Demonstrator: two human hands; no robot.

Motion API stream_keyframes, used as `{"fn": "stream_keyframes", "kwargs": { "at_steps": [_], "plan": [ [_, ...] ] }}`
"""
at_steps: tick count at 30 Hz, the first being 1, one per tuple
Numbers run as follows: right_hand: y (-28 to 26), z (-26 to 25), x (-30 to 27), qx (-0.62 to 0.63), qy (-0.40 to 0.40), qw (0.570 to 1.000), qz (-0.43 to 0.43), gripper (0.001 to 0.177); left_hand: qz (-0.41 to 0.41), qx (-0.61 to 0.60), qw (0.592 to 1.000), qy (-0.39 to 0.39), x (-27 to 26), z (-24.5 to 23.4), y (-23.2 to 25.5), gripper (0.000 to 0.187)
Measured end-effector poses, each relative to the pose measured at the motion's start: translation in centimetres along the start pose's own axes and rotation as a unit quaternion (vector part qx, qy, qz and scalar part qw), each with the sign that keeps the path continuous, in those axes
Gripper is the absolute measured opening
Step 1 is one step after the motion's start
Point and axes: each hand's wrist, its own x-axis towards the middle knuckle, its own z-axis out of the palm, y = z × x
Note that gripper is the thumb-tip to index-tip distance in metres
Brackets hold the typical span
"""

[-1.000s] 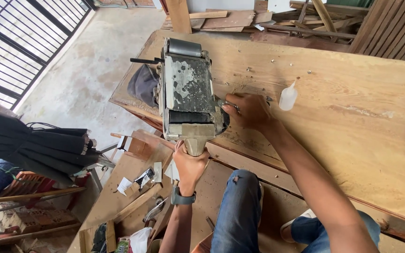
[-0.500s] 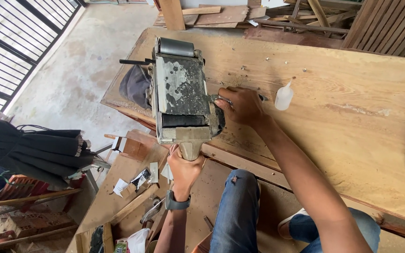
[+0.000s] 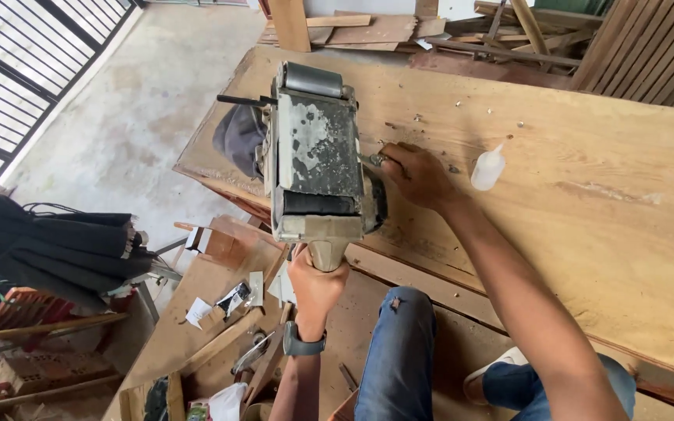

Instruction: Cleaning and maintaining a handheld belt sander by removing the belt and cleaning the internal rollers with a scraper and cleaning fluid.

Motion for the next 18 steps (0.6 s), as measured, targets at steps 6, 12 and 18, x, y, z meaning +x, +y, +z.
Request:
{"fn": "stream_keyframes", "kwargs": {
  "at_steps": [6, 12, 18],
  "plan": [
    [-2.9, -0.9, -2.6, -0.135, 0.003, 0.988, -0.070, 0.035, -0.015, 0.002, 1.000, -0.026, 0.7, -0.8, 3.6, 0.026],
    [-2.2, 0.1, -2.5, -0.176, 0.029, 0.981, -0.081, 0.039, -0.024, -0.008, 0.999, -0.041, 1.4, -1.1, 4.5, 0.028],
    [-2.3, 0.1, -0.6, -0.127, 0.037, 0.989, -0.072, 0.037, -0.016, -0.019, 0.998, -0.051, 0.7, -0.6, 2.2, 0.025]
  ]
}}
